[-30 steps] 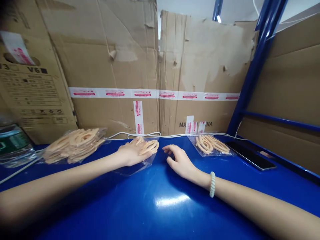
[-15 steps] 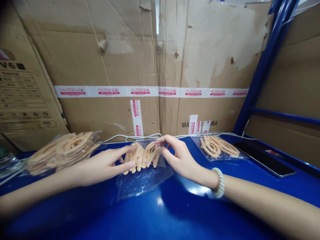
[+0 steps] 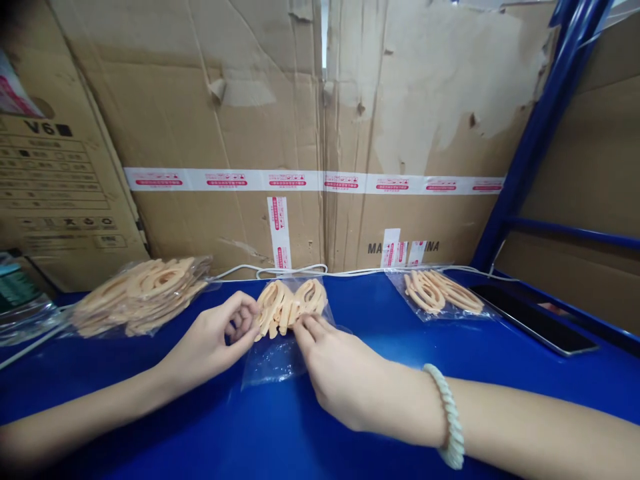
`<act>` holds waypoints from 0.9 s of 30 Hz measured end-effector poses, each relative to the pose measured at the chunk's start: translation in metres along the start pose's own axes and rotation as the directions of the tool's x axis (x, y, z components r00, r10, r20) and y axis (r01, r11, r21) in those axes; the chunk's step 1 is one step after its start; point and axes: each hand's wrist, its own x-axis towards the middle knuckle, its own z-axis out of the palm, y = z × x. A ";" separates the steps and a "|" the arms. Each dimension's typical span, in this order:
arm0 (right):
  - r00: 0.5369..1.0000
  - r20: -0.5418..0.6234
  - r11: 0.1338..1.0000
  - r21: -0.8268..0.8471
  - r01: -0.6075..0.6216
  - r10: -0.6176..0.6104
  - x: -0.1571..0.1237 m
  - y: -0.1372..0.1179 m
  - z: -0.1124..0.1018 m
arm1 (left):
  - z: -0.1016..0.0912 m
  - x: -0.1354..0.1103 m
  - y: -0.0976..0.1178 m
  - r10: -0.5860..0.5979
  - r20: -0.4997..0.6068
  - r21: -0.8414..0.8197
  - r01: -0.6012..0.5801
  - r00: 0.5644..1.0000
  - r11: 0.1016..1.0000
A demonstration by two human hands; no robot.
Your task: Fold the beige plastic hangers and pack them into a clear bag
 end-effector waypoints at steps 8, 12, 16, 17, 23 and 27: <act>0.980 -0.012 0.962 -0.190 -0.197 0.198 0.042 0.005 -0.006 | 0.007 -0.004 0.004 -0.191 -0.083 -0.363 0.149 0.978 0.920; 0.957 0.073 0.920 -0.305 -0.246 0.280 0.074 0.011 -0.011 | 0.004 -0.006 0.011 -0.243 -0.063 -0.517 0.176 0.968 0.838; 0.889 0.098 0.870 -0.278 -0.407 0.447 0.103 0.022 -0.006 | 0.003 -0.007 0.015 -0.272 -0.045 -0.615 0.188 0.961 0.766; 0.871 0.121 0.859 -0.273 -0.433 0.477 0.109 0.024 -0.005 | 0.003 -0.007 0.015 -0.278 -0.038 -0.628 0.194 0.960 0.754; 0.777 0.249 0.812 -0.276 -0.515 0.578 0.136 0.024 -0.004 | 0.003 -0.005 0.013 -0.292 -0.037 -0.672 0.192 0.956 0.715; 0.736 0.217 0.765 -0.262 -0.589 0.641 0.143 0.023 -0.003 | -0.004 0.001 0.009 -0.306 -0.131 -0.645 0.153 0.943 0.748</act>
